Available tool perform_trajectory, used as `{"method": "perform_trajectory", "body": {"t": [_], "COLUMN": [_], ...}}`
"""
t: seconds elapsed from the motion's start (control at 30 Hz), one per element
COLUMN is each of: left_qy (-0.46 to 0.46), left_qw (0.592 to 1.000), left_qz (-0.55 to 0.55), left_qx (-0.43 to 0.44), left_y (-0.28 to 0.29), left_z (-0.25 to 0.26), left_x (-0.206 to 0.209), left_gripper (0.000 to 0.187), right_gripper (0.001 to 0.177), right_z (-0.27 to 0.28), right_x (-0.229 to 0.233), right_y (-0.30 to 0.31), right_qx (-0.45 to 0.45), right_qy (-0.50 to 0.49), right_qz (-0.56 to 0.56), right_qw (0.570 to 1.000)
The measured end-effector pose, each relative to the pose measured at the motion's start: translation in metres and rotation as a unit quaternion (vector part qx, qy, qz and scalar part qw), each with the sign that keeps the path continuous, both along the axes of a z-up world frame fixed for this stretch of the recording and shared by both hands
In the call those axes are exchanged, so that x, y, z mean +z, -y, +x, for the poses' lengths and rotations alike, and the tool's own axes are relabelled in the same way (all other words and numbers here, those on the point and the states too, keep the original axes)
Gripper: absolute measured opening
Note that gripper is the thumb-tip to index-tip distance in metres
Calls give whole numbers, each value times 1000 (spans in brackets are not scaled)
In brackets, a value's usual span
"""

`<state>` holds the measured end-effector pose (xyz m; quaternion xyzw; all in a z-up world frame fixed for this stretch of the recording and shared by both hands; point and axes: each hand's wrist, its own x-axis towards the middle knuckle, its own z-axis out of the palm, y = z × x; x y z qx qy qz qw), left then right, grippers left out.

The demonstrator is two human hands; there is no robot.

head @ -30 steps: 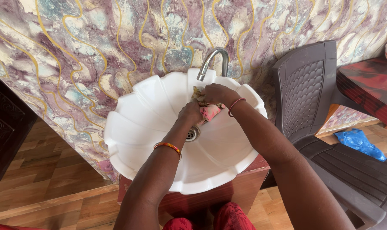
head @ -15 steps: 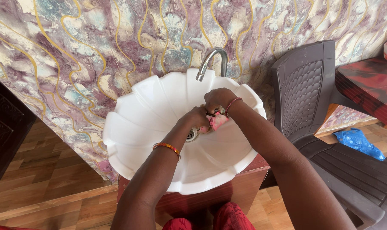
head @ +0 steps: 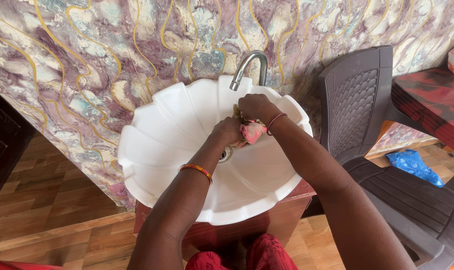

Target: The person cleans the interior and exterior surfaces of a white pedestal sink using a patterned cloth by hand.

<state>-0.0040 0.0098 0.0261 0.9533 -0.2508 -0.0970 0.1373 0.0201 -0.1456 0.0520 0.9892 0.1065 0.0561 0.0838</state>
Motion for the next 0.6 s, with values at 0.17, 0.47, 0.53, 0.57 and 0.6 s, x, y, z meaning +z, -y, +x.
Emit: {"method": "perform_trajectory", "body": {"t": [0.17,0.47,0.53,0.57,0.6], "left_qy": [2,-33,-25,-10,4], "left_qw": [1000,996,993,990,985], "left_qz": [30,46,54,69,82], "left_qx": [3,-70,-99,-125,-153], "left_y": [-1,9,14,14,16], "left_z": [-9,6,12,13,10], "left_x": [5,-21,-31,-34,-37], "left_gripper": [42,56,56,51,47], "right_gripper": [17,37,39,39,40], "right_z": [3,-32,-43,-49,-58], "right_x": [-6,18,23,25,26], "right_y": [1,-22,-24,-25,-24], "right_qx": [4,-79,-73,-71,-72], "right_qy": [18,-145,-143,-162,-184], "right_qz": [10,-21,-22,-27,-33], "right_qw": [1000,986,987,984,980]}}
